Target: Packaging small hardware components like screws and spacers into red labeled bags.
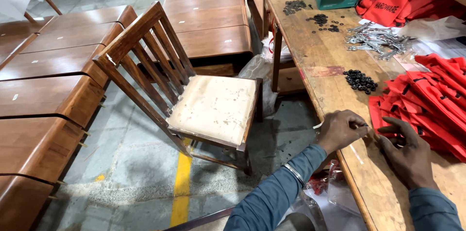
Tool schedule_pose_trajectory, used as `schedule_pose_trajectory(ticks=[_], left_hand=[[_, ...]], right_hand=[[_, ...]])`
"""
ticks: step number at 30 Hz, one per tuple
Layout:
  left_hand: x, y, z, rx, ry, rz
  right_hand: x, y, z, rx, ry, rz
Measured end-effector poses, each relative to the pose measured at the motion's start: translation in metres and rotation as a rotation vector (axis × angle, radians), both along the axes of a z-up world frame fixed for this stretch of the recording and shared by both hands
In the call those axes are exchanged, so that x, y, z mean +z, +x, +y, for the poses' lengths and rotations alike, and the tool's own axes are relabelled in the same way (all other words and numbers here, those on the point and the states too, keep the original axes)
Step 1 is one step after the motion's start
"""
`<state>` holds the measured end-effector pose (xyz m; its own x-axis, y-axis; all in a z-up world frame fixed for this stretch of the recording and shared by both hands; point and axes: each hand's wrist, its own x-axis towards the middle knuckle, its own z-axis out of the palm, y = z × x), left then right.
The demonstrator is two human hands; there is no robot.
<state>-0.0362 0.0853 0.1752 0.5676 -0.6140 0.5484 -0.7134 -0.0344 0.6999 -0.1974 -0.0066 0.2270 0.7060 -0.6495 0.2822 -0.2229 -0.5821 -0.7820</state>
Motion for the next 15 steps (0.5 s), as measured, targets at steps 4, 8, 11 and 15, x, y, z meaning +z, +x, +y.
schedule_pose_trajectory(ticks=[4, 8, 11, 15], left_hand=[[-0.018, -0.012, -0.020, -0.243, 0.015, 0.364], [-0.025, -0.018, -0.031, -0.301, -0.054, 0.380], [-0.019, -0.024, -0.022, -0.276, -0.038, 0.444], [-0.013, -0.024, -0.019, -0.232, -0.051, 0.389]], right_hand=[[-0.010, -0.001, -0.006, 0.009, -0.055, -0.066], [-0.019, -0.003, -0.013, 0.015, -0.115, -0.081], [-0.012, -0.004, -0.008, 0.026, -0.139, -0.090], [-0.007, -0.003, -0.002, 0.043, -0.126, -0.116]])
